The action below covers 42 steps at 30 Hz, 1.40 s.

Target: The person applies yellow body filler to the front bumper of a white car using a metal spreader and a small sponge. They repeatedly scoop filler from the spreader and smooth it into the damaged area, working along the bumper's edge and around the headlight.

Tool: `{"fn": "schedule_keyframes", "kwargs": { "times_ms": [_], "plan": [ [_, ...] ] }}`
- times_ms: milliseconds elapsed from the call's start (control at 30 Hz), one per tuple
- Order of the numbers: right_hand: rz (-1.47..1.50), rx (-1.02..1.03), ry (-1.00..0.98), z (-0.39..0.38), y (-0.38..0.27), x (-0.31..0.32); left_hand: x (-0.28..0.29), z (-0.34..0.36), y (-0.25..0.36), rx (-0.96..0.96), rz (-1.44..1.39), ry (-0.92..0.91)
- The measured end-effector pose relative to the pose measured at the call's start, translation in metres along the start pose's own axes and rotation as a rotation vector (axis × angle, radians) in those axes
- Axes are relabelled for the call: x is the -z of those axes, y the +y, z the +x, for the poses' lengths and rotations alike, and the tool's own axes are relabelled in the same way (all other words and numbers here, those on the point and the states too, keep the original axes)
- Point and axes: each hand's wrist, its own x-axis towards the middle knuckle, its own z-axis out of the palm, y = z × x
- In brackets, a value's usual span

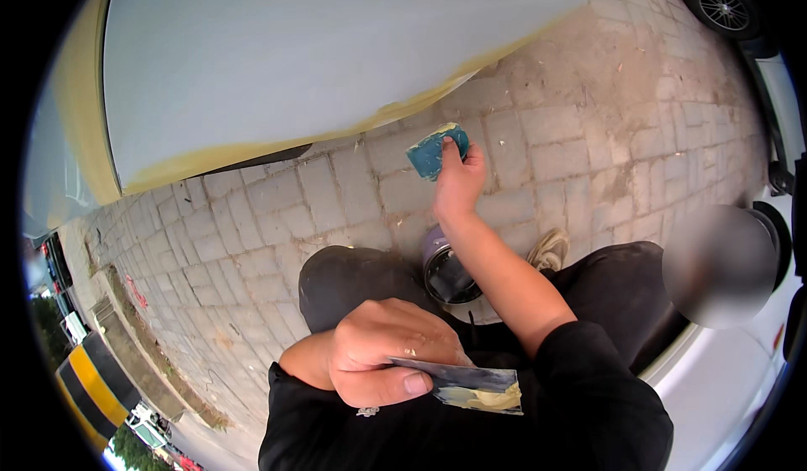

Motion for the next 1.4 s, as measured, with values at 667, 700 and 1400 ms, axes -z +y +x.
{"fn": "schedule_keyframes", "kwargs": {
  "times_ms": [667,700,1400],
  "plan": [
    [-0.775,1.068,-0.117,0.077,-0.086,-0.011,-0.009,0.014,-0.01,0.067,0.061,-0.001],
    [-0.791,1.087,-0.111,0.077,-0.084,-0.011,-0.009,0.015,-0.01,0.063,0.056,-0.005],
    [-0.772,0.926,-0.2,0.062,-0.069,-0.005,-0.007,0.012,-0.01,0.038,0.038,-0.018]
  ]
}}
